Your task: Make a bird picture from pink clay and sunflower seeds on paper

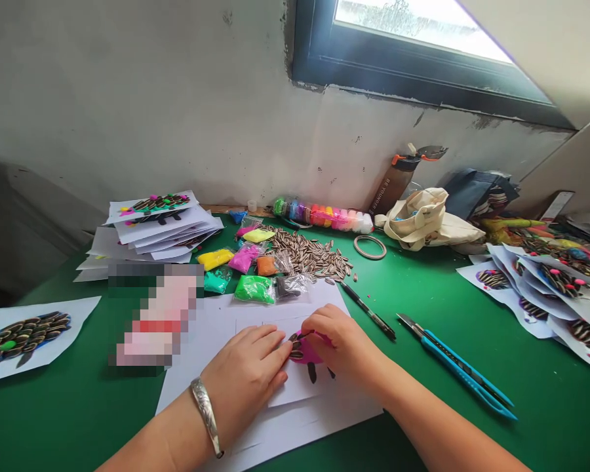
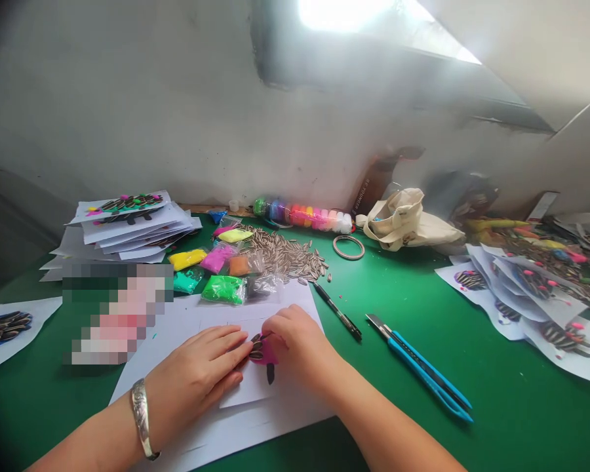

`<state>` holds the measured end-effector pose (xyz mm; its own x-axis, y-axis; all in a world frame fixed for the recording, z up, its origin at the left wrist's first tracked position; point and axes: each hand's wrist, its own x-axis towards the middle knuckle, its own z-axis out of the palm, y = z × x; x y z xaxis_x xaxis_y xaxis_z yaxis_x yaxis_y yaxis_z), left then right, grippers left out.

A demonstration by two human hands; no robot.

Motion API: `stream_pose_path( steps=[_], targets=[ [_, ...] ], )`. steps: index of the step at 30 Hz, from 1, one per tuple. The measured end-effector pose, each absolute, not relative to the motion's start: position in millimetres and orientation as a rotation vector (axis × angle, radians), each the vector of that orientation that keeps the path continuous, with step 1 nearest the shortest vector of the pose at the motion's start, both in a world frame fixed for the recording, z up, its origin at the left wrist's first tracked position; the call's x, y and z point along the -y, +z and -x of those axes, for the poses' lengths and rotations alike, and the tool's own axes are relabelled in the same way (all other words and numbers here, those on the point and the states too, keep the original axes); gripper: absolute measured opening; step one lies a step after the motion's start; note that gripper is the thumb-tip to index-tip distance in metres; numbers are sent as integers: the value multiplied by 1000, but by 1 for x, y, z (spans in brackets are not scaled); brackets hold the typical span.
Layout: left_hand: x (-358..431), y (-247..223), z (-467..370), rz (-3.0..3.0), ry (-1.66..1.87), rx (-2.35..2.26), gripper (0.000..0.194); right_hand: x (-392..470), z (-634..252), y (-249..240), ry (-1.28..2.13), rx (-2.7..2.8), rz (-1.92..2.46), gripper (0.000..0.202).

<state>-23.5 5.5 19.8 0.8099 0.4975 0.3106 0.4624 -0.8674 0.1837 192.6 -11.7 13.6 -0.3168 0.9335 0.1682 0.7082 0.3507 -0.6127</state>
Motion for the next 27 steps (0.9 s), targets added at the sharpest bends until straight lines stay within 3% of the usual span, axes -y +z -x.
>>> stream_pose_path(
  steps=[27],
  targets=[
    [-7, 9, 23, -2859, 498, -776, 28, 10, -189, 12, 534, 2073, 1495, 28]
  ],
)
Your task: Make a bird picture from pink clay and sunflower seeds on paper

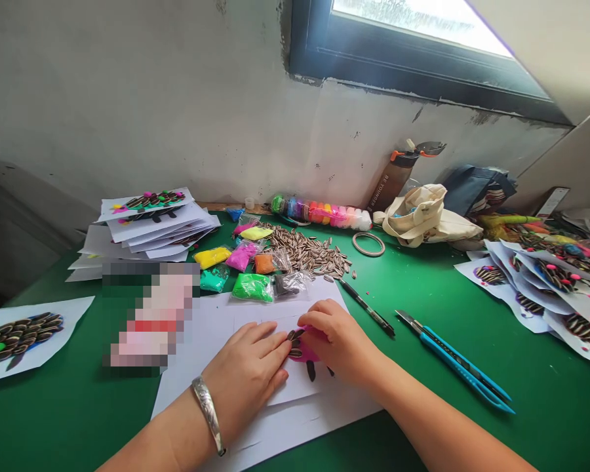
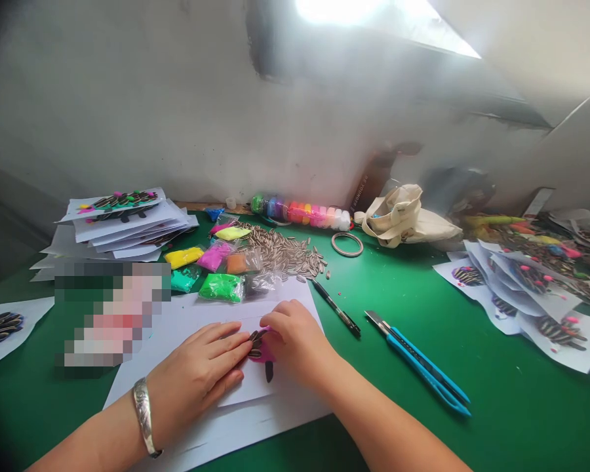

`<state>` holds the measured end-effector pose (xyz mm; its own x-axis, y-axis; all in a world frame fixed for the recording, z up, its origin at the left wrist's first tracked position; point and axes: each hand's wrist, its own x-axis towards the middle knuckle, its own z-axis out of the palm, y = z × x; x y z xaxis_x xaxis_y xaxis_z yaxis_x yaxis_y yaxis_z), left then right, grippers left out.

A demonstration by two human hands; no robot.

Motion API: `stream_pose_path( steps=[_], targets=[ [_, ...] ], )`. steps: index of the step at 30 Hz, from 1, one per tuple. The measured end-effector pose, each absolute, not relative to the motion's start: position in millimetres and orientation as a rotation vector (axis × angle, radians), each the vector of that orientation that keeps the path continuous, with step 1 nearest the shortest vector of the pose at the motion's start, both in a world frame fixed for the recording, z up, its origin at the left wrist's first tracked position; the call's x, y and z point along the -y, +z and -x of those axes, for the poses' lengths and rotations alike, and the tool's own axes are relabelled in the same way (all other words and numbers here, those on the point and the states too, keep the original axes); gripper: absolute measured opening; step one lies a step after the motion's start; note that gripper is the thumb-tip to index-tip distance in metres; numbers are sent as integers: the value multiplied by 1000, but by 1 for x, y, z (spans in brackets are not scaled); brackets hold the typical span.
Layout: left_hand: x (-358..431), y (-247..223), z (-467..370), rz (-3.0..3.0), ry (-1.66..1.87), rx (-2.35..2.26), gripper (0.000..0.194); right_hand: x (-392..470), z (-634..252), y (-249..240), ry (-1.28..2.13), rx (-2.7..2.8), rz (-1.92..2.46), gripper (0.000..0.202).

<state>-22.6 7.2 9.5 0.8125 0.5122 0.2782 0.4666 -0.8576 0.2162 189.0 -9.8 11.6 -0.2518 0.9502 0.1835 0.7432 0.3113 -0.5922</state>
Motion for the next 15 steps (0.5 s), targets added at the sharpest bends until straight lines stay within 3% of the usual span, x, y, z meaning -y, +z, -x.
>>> stream_pose_path(
  steps=[4, 15],
  targets=[
    [-8, 11, 23, -2893, 537, -738, 29, 12, -192, 16, 520, 2068, 1548, 19],
    [-8, 7, 23, -2900, 569, -710, 26, 7, -188, 7, 496, 2092, 1533, 17]
  ],
)
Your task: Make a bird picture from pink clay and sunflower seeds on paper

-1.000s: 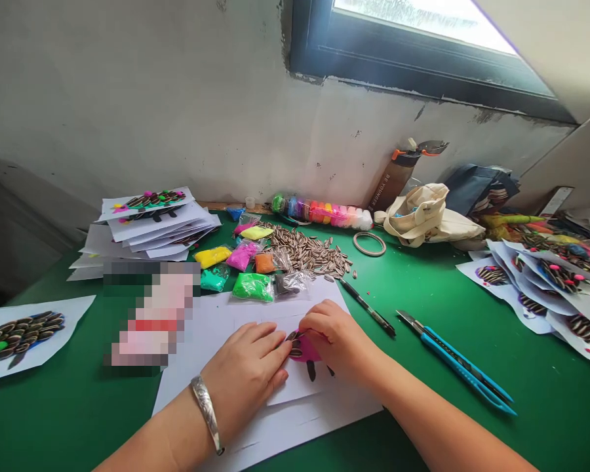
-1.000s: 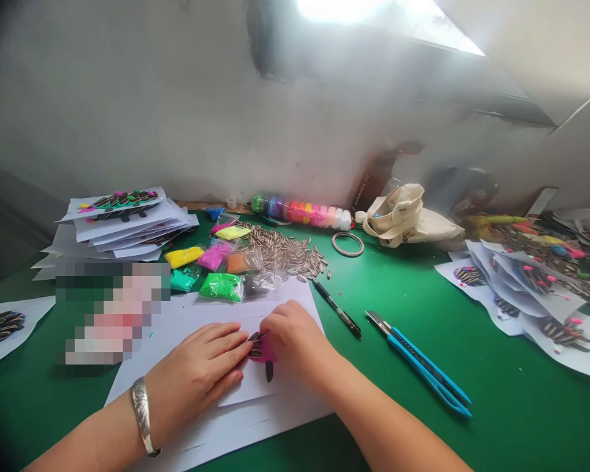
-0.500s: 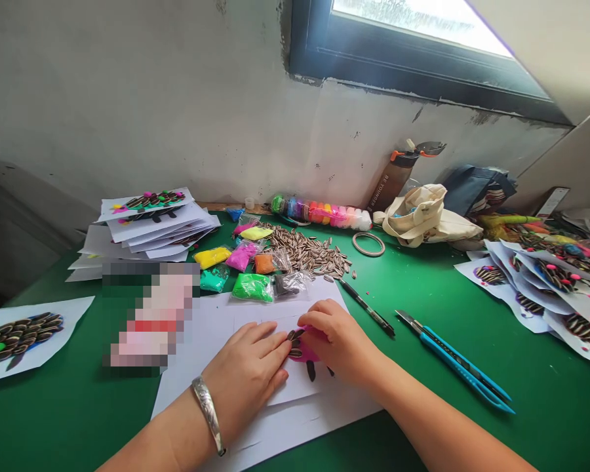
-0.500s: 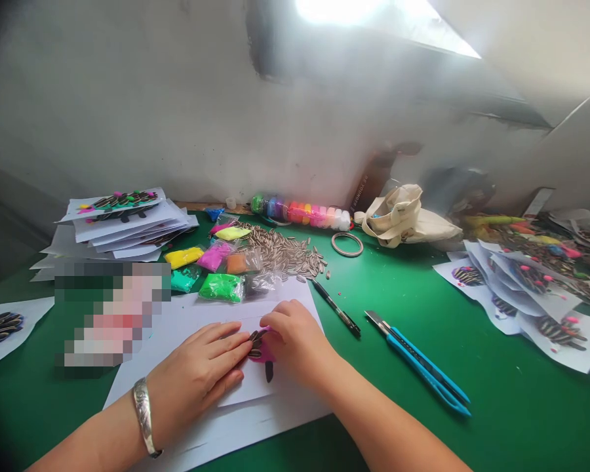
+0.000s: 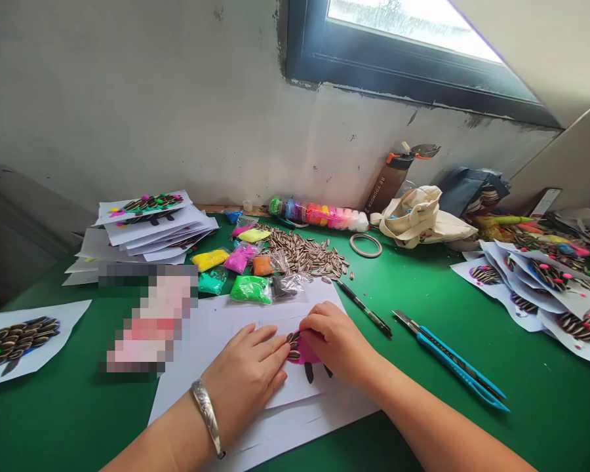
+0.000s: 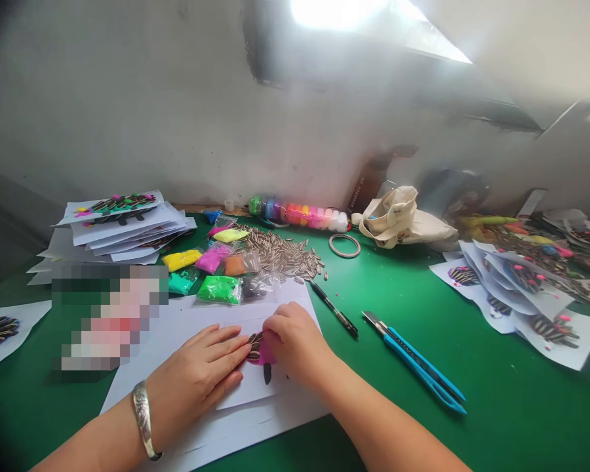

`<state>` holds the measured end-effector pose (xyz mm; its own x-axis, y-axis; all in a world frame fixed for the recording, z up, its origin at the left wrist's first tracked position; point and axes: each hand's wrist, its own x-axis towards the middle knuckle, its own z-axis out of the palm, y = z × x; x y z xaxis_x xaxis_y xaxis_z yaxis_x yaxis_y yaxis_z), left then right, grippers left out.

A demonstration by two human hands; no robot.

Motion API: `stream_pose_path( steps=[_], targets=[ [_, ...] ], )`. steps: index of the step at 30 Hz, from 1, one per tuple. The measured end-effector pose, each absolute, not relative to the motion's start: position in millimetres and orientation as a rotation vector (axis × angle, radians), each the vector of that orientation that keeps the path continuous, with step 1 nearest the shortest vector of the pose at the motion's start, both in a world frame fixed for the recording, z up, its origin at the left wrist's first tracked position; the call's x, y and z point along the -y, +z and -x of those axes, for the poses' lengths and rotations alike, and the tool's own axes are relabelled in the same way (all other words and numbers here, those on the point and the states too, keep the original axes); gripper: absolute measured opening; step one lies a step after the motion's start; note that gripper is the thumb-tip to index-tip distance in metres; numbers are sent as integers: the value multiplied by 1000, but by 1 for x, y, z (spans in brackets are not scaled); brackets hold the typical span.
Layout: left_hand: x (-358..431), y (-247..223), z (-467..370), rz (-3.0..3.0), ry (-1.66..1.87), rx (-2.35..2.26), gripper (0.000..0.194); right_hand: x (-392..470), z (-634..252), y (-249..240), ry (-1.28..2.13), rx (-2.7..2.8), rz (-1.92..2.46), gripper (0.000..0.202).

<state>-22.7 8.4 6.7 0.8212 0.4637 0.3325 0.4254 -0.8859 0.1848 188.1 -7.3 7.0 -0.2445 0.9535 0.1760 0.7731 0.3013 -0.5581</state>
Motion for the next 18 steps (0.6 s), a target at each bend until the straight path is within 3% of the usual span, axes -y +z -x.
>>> stream_pose_path(
  steps=[18],
  targets=[
    [-7, 6, 22, -2910, 577, -748, 27, 1, -196, 7, 427, 1974, 1512, 17]
  ],
)
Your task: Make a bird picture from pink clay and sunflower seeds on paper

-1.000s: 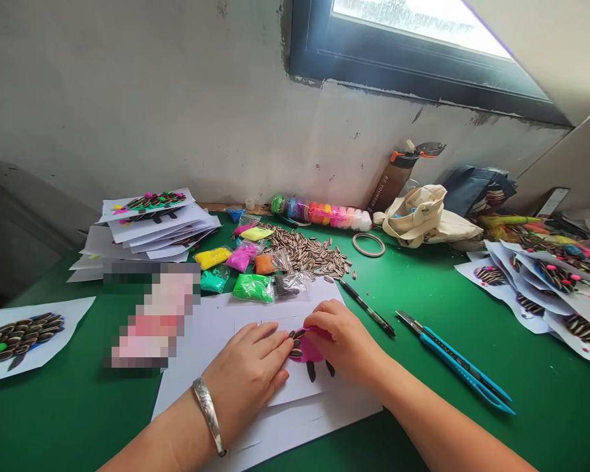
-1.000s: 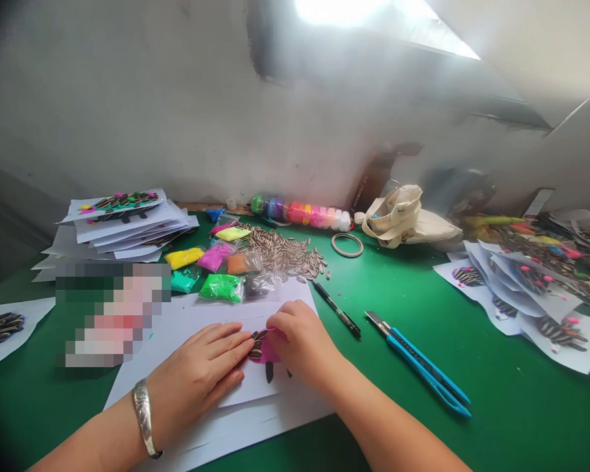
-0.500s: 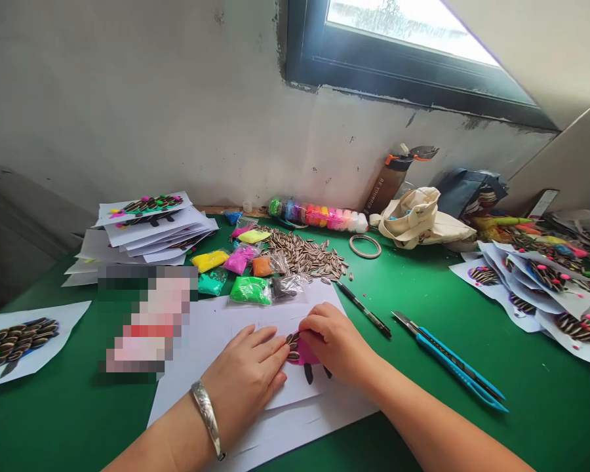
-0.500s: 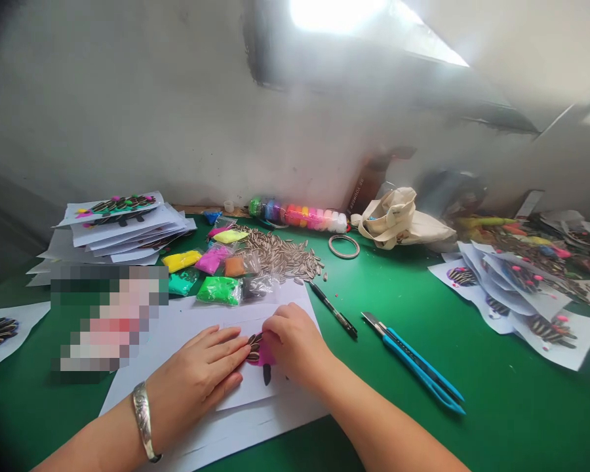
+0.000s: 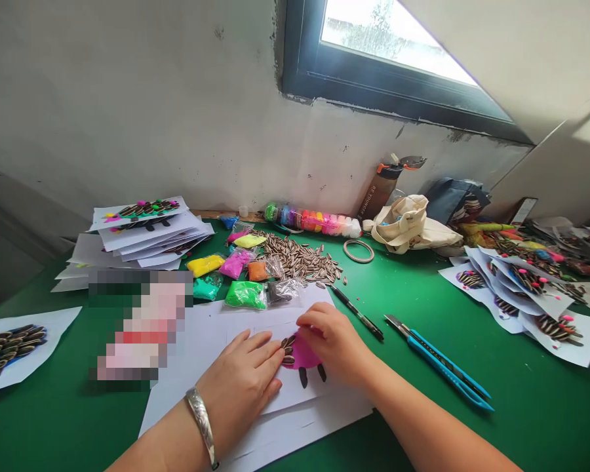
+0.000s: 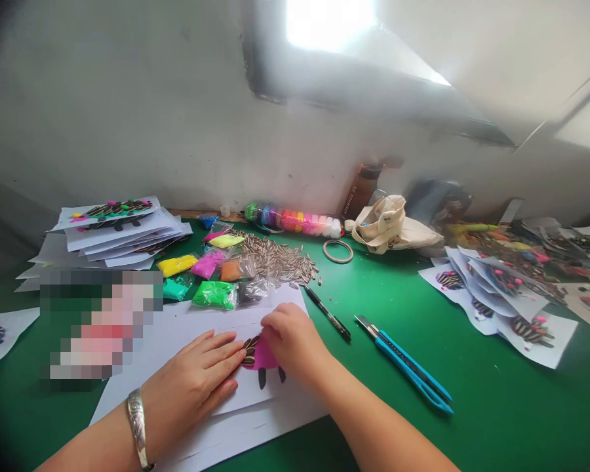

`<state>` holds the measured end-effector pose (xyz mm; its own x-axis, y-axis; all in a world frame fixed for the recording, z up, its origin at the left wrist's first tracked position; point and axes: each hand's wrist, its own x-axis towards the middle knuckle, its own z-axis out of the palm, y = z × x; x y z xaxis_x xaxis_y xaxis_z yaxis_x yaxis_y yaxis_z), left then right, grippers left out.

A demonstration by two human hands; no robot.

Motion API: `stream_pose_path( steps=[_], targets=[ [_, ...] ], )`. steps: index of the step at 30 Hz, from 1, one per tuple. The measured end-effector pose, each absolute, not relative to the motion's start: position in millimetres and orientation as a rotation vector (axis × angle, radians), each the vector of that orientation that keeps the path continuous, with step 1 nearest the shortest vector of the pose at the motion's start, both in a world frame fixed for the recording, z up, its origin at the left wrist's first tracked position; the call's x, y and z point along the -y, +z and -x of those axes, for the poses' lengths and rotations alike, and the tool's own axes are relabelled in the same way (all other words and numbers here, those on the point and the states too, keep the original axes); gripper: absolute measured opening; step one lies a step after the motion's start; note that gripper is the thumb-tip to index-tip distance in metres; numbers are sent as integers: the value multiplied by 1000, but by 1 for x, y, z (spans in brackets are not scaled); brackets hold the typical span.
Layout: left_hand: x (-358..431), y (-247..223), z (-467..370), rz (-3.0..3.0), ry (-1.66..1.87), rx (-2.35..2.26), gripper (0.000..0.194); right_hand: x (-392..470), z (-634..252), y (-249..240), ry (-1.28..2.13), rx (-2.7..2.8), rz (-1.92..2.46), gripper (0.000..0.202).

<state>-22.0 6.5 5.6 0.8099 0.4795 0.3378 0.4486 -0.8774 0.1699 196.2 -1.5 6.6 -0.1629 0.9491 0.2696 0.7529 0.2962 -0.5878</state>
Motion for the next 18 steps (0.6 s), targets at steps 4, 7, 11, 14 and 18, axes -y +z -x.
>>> stream_pose_path(
  steps=[4, 7, 11, 14, 18],
  targets=[
    [-6, 4, 21, -2888, 594, -765, 31, -21, -223, 15, 156, 1962, 1781, 17],
    [-6, 3, 21, -2893, 606, -768, 29, -40, -236, 15, -58, 2128, 1970, 21],
    [-7, 6, 22, -2927, 560, -727, 28, -55, -235, 11, -93, 2262, 1975, 21],
    [-7, 8, 23, -2921, 553, -731, 28, -59, -228, 11, -119, 2353, 1957, 18],
    [-7, 8, 23, -2912, 526, -733, 28, -60, -222, 13, -154, 2421, 1932, 18]
  ],
)
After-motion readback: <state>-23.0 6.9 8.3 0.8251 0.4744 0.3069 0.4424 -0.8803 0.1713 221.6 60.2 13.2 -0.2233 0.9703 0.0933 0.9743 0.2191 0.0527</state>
